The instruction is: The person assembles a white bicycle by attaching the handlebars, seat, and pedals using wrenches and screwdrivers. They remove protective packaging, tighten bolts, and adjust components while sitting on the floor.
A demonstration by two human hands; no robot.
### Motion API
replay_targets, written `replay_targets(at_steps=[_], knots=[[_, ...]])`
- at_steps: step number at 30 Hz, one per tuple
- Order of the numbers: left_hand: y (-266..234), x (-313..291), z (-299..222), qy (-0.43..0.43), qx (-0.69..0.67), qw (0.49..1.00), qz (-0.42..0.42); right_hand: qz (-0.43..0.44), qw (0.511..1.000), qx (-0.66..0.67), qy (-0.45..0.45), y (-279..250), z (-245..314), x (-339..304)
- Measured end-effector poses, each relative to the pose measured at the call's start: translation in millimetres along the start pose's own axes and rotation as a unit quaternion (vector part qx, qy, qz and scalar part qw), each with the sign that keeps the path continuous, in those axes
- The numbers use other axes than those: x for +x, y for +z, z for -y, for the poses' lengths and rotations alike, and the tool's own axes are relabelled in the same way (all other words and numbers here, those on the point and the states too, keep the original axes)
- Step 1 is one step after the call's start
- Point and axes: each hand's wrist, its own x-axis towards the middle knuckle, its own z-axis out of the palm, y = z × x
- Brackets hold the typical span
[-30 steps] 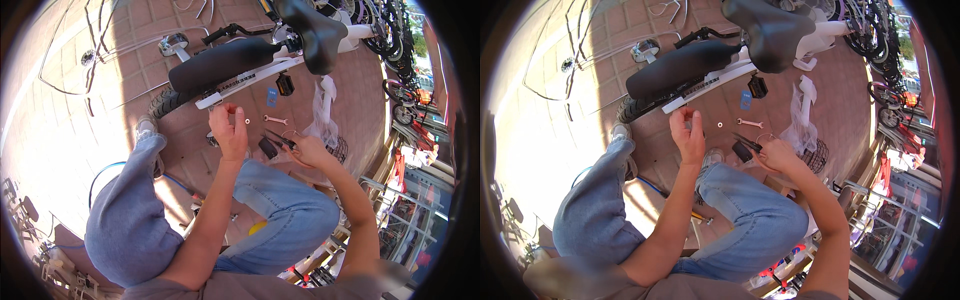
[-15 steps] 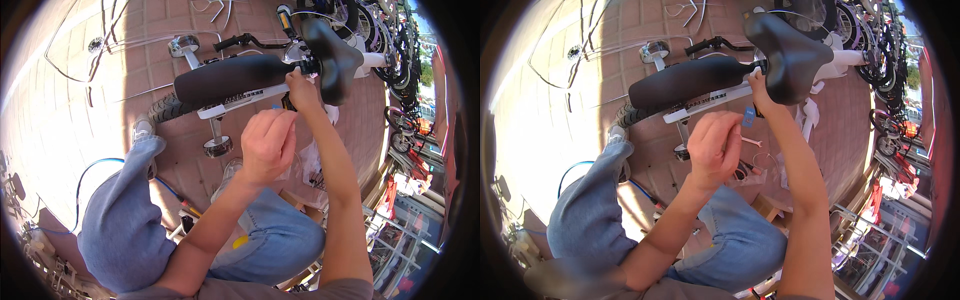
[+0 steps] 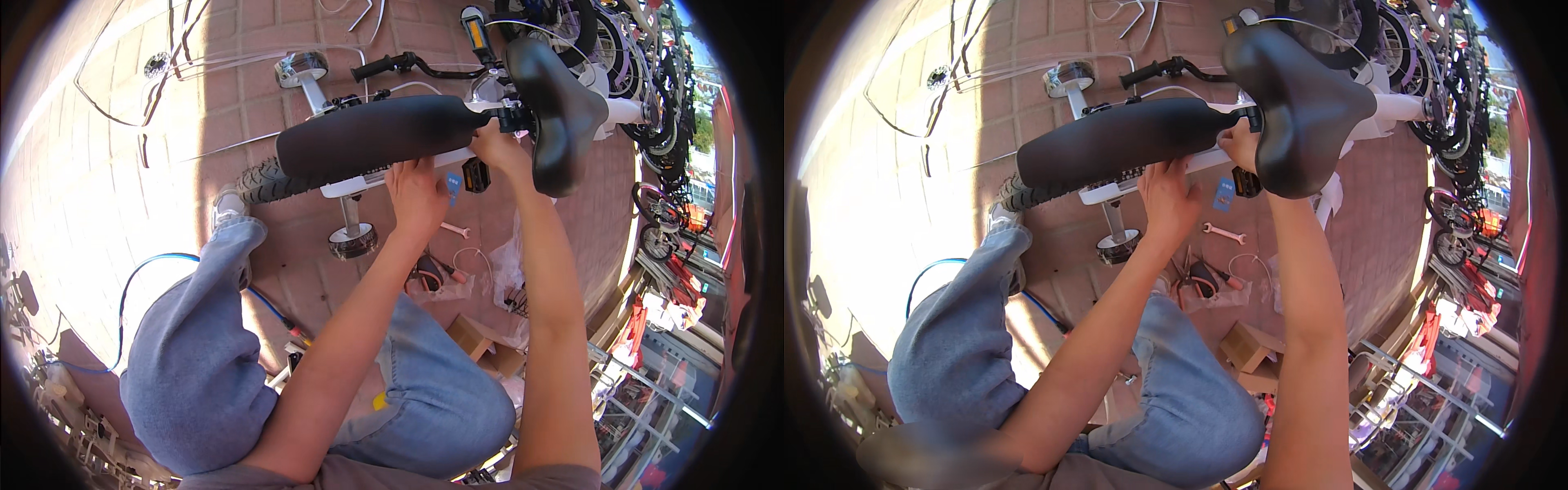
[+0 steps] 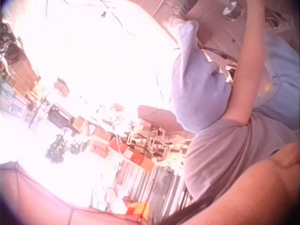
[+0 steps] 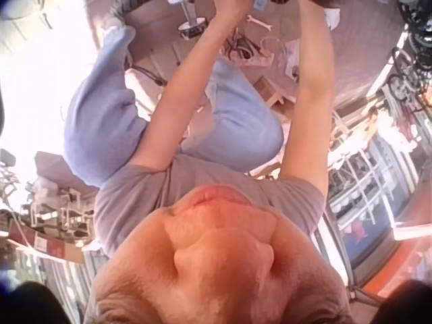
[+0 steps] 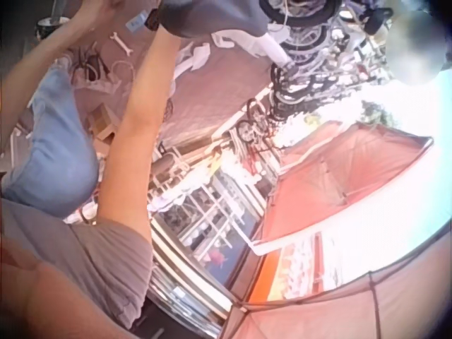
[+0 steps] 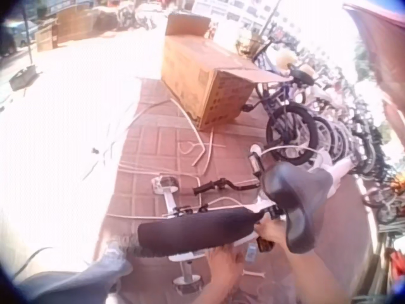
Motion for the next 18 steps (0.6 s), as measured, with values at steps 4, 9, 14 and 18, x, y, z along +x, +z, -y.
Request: replay_targets(at_steps=[4,9,14,18], knots=[[0.7,-1.3,2.7,-0.009,-0.043,0.999,0.03,0.053,0.998,0.016,-0.005,-9.2,1.7,-4.1],[12.5,-7.2,16.7,0.065,-0.061,0.994,-0.06,0.034,0.996,0.071,0.041,-3.8,4.7,-6.9],[15.1,-8.1,20.4,0.089,-0.077,0.99,-0.082,-0.068,0.98,0.102,0.156,6.5,31.2,-13.4],[12.4,-10.8,19.2,0.096,-0.081,0.989,-0.076,-0.192,0.946,0.261,0.027,41.2,-3.0,-27.5]])
